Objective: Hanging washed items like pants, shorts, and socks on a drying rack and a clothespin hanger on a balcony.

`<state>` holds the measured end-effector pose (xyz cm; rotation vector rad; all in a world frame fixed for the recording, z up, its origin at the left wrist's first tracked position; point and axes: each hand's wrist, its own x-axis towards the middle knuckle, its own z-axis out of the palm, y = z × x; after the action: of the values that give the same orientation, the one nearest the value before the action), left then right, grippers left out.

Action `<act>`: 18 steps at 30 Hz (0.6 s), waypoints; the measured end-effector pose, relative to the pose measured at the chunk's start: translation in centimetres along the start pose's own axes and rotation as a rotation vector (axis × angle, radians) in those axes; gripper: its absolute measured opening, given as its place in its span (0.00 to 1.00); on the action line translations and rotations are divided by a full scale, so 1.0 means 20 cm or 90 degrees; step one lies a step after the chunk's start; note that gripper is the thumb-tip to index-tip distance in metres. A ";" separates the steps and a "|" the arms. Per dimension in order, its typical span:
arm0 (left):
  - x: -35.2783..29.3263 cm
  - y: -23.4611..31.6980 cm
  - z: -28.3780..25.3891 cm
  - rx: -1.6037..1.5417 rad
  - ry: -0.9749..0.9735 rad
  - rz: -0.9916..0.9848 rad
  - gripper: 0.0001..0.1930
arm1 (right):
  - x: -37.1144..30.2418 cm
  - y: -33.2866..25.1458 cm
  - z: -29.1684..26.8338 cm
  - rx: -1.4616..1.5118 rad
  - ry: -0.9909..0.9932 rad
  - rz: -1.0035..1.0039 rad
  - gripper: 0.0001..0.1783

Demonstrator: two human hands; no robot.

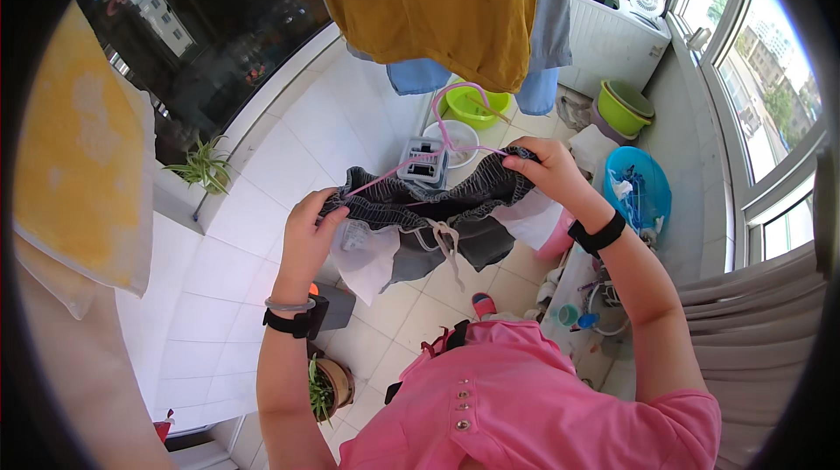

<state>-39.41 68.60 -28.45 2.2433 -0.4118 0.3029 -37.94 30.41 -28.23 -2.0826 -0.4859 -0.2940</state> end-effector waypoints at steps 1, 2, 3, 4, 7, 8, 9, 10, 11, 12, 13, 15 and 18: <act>-0.01 -0.02 -0.01 0.002 0.002 0.001 0.16 | 0.01 -0.02 -0.01 0.001 0.000 -0.003 0.13; -0.02 -0.04 -0.01 -0.022 0.021 0.013 0.16 | 0.01 -0.04 -0.03 -0.045 -0.007 -0.029 0.13; -0.03 -0.05 -0.02 -0.046 0.040 0.025 0.16 | 0.01 -0.06 -0.04 -0.090 -0.013 -0.056 0.14; -0.04 -0.05 -0.03 -0.045 0.042 0.024 0.16 | 0.02 -0.05 -0.06 -0.089 -0.015 -0.057 0.14; -0.04 -0.03 -0.06 -0.256 0.027 -0.080 0.15 | 0.03 -0.04 -0.10 -0.267 -0.074 -0.108 0.16; -0.01 -0.01 -0.04 -0.258 0.030 -0.081 0.15 | 0.03 -0.06 -0.07 -0.226 -0.090 -0.145 0.16; 0.03 0.02 0.02 -0.271 0.034 -0.025 0.17 | 0.02 -0.08 -0.04 -0.186 -0.107 -0.176 0.17; 0.07 0.05 0.07 -0.284 0.038 0.031 0.19 | 0.01 -0.10 -0.02 -0.188 -0.111 -0.174 0.17; 0.11 0.03 0.11 0.003 0.074 0.112 0.22 | 0.01 -0.13 0.01 -0.161 -0.087 -0.162 0.17; 0.10 0.03 0.13 0.083 0.049 0.031 0.23 | 0.02 -0.15 0.03 -0.134 -0.063 -0.151 0.17; 0.08 0.02 0.12 0.116 0.076 0.001 0.24 | 0.02 -0.16 0.04 -0.139 -0.055 -0.131 0.17; 0.05 -0.01 0.11 0.143 0.093 -0.019 0.25 | 0.00 -0.10 0.03 -0.111 -0.039 -0.078 0.18; -0.02 0.02 0.12 -0.197 -0.066 -0.060 0.26 | -0.02 -0.03 0.01 -0.076 -0.017 -0.013 0.19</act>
<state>-39.71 66.61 -29.84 1.9722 -0.3783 0.0675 -38.56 30.74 -27.93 -2.2004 -0.5174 -0.3142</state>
